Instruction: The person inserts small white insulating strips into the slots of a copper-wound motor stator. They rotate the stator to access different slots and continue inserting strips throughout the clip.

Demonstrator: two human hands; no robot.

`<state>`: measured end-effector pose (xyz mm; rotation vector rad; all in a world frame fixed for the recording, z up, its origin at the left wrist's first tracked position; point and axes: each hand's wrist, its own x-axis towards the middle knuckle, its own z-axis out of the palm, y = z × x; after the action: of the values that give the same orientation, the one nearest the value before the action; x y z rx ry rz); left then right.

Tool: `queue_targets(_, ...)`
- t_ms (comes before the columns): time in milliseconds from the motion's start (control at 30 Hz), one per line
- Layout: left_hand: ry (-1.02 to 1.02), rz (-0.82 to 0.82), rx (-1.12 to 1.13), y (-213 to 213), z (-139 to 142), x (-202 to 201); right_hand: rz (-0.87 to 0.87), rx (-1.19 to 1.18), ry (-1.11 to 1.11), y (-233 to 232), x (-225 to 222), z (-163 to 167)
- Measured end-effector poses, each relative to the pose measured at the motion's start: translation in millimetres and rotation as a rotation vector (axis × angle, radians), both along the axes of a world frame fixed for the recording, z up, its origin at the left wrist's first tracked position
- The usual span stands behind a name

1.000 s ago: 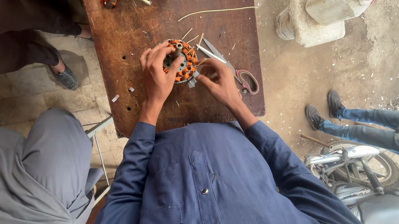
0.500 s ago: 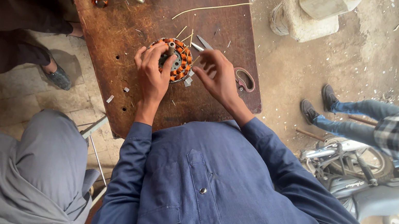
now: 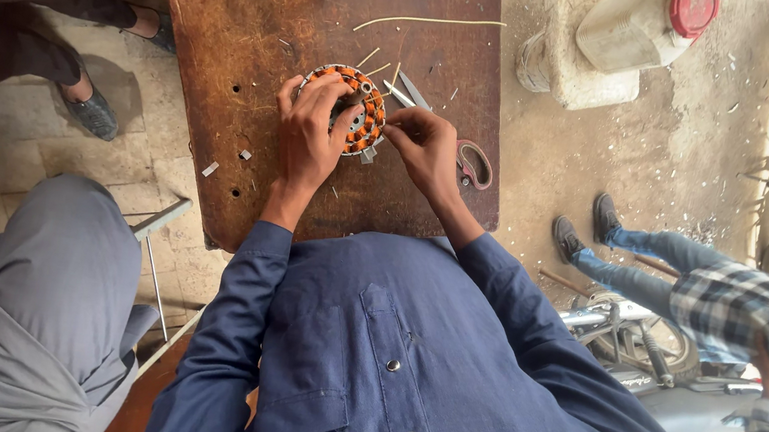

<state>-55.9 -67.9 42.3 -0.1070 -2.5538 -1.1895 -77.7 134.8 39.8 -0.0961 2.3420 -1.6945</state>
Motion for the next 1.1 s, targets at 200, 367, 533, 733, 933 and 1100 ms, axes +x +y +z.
queue_targets(200, -0.006, 0.014, 0.036, -1.0, -2.9, -1.2, -0.114, -0.533, -0.406, 10.0, -0.1, -13.5)
queue_targets(367, -0.009, 0.012, 0.043, -1.4, -3.2, -2.8, -0.141, -0.477, -0.356, 10.7, 2.1, -9.9)
queue_targets(533, -0.007, 0.005, 0.036, -1.2, -3.4, -3.3, -0.060, -0.131, -0.081, 5.4, 1.7, 2.5)
queue_targets(733, 0.001, 0.008, 0.018, -0.5, -6.4, -3.8, 0.115, 0.215, 0.181, -2.4, -3.6, 32.6)
queue_targets(933, -0.002, 0.004, 0.016, -2.0, -9.0, -3.0, 0.302, 0.385, 0.355, -3.0, -6.0, 62.1)
queue_targets(1100, 0.010, -0.010, 0.028, -3.2, -6.9, -3.6, 0.374, 0.407, 0.349, -4.9, -6.9, 67.4)
